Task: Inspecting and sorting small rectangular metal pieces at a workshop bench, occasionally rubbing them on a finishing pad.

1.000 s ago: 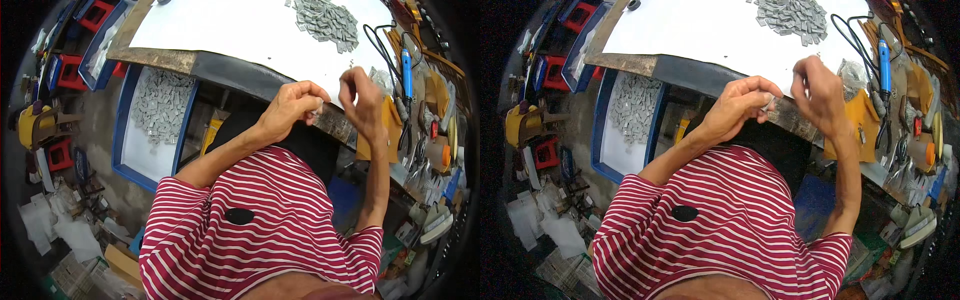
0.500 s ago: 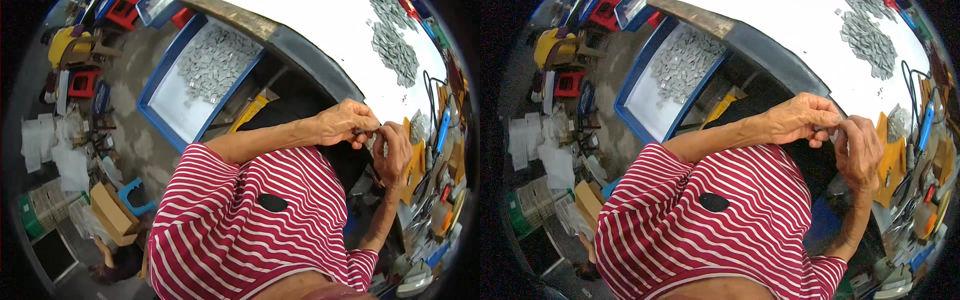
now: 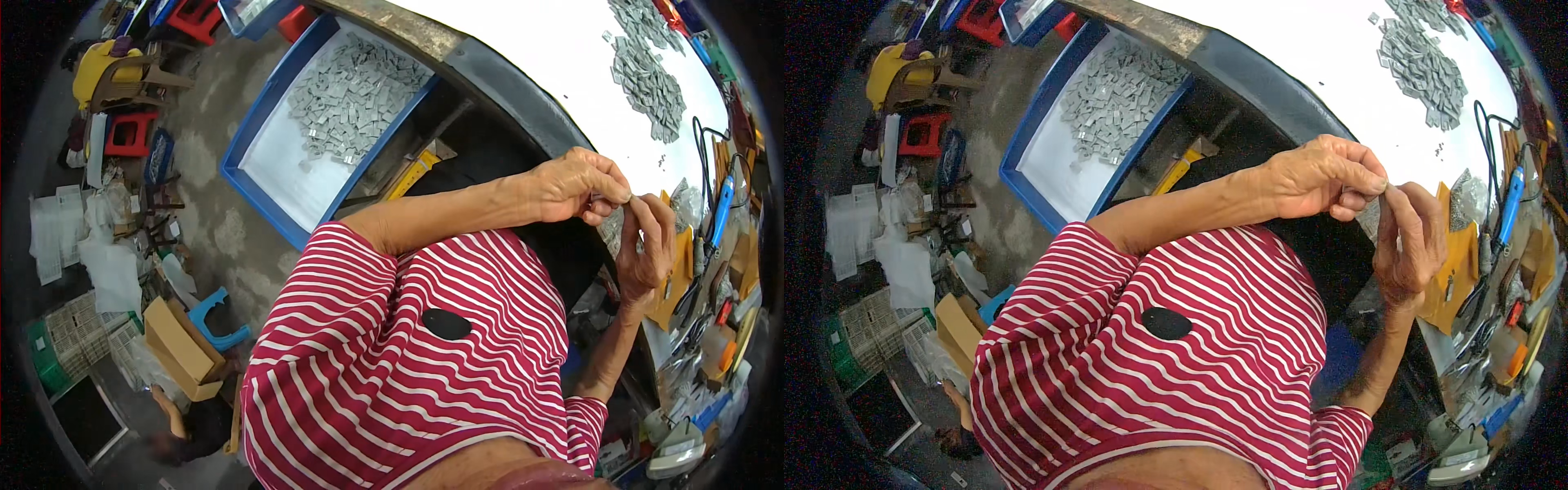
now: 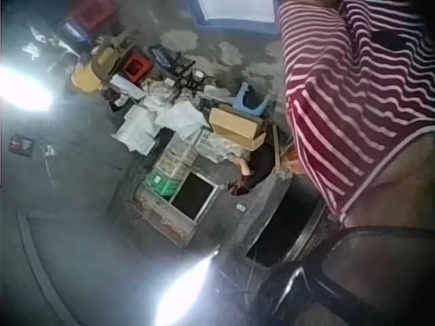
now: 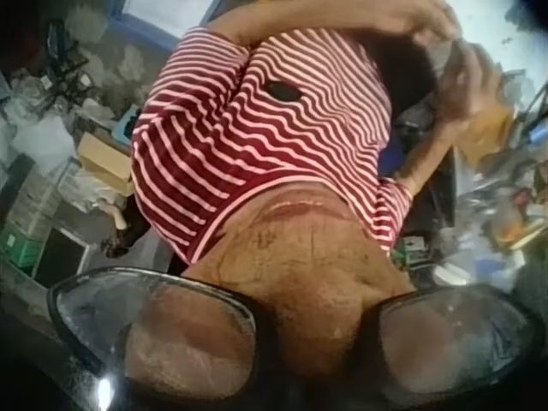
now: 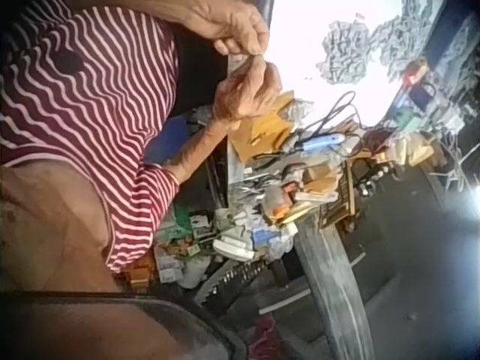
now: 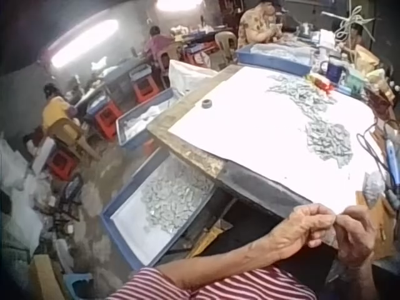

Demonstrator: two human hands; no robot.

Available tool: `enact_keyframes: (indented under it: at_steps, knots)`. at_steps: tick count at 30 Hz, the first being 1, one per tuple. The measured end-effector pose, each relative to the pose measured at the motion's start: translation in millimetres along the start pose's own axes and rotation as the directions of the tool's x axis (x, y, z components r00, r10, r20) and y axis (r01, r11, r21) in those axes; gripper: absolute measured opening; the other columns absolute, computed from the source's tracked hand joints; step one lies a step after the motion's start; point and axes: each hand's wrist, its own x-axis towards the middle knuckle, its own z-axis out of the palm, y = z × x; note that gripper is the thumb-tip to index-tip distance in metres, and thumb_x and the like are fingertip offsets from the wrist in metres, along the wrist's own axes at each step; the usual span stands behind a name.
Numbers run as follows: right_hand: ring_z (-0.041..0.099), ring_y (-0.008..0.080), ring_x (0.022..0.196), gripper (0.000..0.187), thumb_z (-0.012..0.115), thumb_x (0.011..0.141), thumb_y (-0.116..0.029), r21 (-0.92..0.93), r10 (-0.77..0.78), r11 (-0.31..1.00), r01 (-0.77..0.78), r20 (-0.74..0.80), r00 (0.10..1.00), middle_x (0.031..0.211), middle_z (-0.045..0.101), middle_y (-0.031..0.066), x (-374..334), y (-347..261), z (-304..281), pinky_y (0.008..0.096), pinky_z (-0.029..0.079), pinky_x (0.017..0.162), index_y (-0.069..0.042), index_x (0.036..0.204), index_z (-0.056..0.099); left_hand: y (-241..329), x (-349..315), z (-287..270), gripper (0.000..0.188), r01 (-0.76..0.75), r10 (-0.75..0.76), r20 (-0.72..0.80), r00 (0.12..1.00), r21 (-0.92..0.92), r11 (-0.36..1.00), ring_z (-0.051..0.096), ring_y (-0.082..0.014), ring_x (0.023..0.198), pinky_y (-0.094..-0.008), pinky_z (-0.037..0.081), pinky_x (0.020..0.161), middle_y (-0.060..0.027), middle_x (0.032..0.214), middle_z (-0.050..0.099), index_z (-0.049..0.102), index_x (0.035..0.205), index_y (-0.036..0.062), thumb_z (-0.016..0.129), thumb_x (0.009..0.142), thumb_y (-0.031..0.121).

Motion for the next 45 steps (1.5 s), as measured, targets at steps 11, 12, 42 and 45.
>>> enact_keyframes:
  at_steps: [11, 12, 42, 45]
  knots:
    - [0.053, 0.0096, 0.071, 0.016, 0.062, 0.075, 0.004, 0.601, 0.579, 0.688, -0.406, -0.117, 0.807, 0.083, 0.057, 0.0051, -6, -1, 20, 0.0197, 0.042, 0.062, 0.000, 0.090, 0.061, 17, 9, 13, 0.009, 0.039, -0.038, -0.040, 0.998, 0.008, 0.999, 0.037, -0.0074, 0.052, -0.0207, 0.030, 0.045, 0.0010, 0.067, 0.047, 0.053, 0.081, 0.0048, 0.061, 0.075, 0.006]
    - [0.053, 0.0086, 0.072, 0.014, 0.062, 0.076, 0.003, 0.647, 0.615, 0.639, -0.416, -0.106, 0.781, 0.083, 0.057, 0.0043, -7, 1, 19, 0.0191, 0.042, 0.062, 0.000, 0.089, 0.061, 17, 14, 14, 0.009, 0.044, -0.044, -0.054, 0.998, 0.006, 0.999, 0.037, -0.0074, 0.052, -0.0208, 0.030, 0.044, 0.0008, 0.068, 0.048, 0.053, 0.080, 0.0051, 0.061, 0.075, 0.006]
    - [0.045, 0.0022, 0.056, 0.011, 0.059, 0.080, -0.011, 0.611, 0.870, 0.362, -0.704, 0.050, 0.490, 0.064, 0.054, -0.0031, -14, 53, 6, 0.0164, 0.036, 0.048, 0.000, 0.080, 0.058, 11, 78, 16, 0.013, -0.052, 0.167, -0.069, 0.984, 0.777, 0.627, 0.041, -0.0030, 0.053, -0.0189, 0.033, 0.048, 0.0036, 0.059, 0.048, 0.059, 0.080, 0.0013, 0.060, 0.077, 0.014]
    - [0.045, 0.0025, 0.054, 0.012, 0.059, 0.079, -0.012, 0.623, 0.886, 0.362, -0.693, 0.002, 0.464, 0.065, 0.055, -0.0017, -14, 62, 15, 0.0169, 0.035, 0.046, 0.000, 0.079, 0.058, 13, 84, 2, 0.023, -0.026, 0.052, -0.034, 0.998, 0.527, 0.849, 0.047, -0.0071, 0.061, -0.0207, 0.039, 0.055, -0.0022, 0.072, 0.051, 0.055, 0.095, -0.0034, 0.055, 0.083, 0.017]
